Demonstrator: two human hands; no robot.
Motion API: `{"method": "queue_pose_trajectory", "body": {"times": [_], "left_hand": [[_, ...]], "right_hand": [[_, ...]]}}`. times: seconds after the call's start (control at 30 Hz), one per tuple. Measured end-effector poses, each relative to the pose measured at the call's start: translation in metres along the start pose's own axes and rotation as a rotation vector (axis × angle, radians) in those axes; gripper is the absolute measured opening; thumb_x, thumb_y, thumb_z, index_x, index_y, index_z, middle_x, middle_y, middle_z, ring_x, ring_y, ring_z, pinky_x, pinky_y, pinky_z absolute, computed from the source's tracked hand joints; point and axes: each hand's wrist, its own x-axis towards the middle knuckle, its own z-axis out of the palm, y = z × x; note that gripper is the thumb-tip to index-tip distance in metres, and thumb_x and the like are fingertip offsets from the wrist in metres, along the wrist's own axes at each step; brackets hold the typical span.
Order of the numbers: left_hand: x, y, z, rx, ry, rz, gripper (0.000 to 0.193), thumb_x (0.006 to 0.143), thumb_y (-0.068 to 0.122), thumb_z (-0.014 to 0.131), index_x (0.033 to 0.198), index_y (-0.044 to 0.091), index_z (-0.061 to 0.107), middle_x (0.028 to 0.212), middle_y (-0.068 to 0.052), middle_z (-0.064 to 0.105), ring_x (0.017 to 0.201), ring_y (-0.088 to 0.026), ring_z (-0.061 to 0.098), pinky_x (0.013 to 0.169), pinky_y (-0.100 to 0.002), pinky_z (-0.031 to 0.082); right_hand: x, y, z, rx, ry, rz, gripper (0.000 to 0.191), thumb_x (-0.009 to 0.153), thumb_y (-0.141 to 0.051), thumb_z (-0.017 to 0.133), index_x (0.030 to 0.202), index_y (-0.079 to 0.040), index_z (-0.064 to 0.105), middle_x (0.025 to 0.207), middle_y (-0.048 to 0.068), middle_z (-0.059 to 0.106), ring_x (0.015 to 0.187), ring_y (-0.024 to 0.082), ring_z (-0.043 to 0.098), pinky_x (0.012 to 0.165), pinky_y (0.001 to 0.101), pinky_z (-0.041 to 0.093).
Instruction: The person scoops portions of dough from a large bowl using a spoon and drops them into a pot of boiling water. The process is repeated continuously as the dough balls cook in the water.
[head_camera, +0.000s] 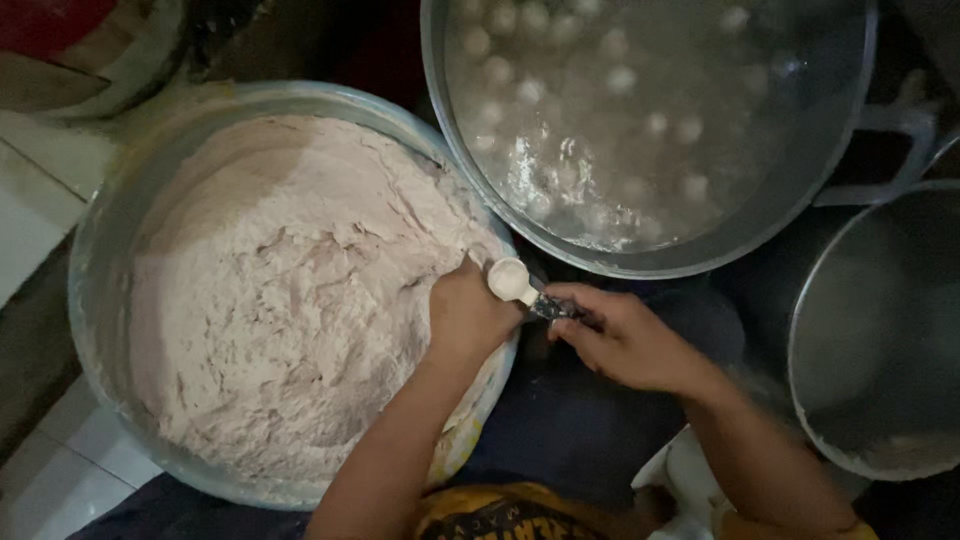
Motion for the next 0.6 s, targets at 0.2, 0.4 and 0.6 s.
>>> {"method": "queue_pose_trajectory", "body": {"times": [0.2,0.4,0.6], "left_hand": [[0.002,-0.021,-0.035,0.398,0.054,-0.049,0.041,0.096,0.041,0.069,0.085,0.003,0.076,0.078,-0.026,0.071,0.070,-0.043,0.069,0.069,-0.052,0.057],[-0.053,-0.013,-0.070,0.592,0.069,0.204,0.054,0.081,0.049,0.068,0.099,-0.001,0.075,0.094,-0.029,0.071,0.065,-0.042,0.068,0.058,-0.050,0.055],[-0.094,0.000,-0.055,0.772,-0.547,-0.006,0.063,0.085,0.055,0.061,0.114,-0.001,0.064,0.106,-0.033,0.065,0.080,-0.046,0.064,0.069,-0.054,0.051]], "right_hand": [[0.031,0.003,-0.049,-0.181,0.247,-0.045,0.056,0.093,-0.020,0.064,0.148,-0.013,0.050,0.104,0.008,0.068,0.067,0.016,0.062,0.053,0.0326,0.054],[0.082,0.008,-0.108,-0.567,0.863,-0.393,0.042,0.097,-0.007,0.056,0.138,-0.002,0.060,0.130,0.027,0.067,0.116,0.045,0.065,0.097,0.0474,0.051],[0.073,0.013,-0.107,-0.613,1.086,-0.161,0.052,0.084,-0.010,0.057,0.135,-0.007,0.062,0.129,0.022,0.067,0.116,0.041,0.064,0.097,0.0492,0.051]]}}
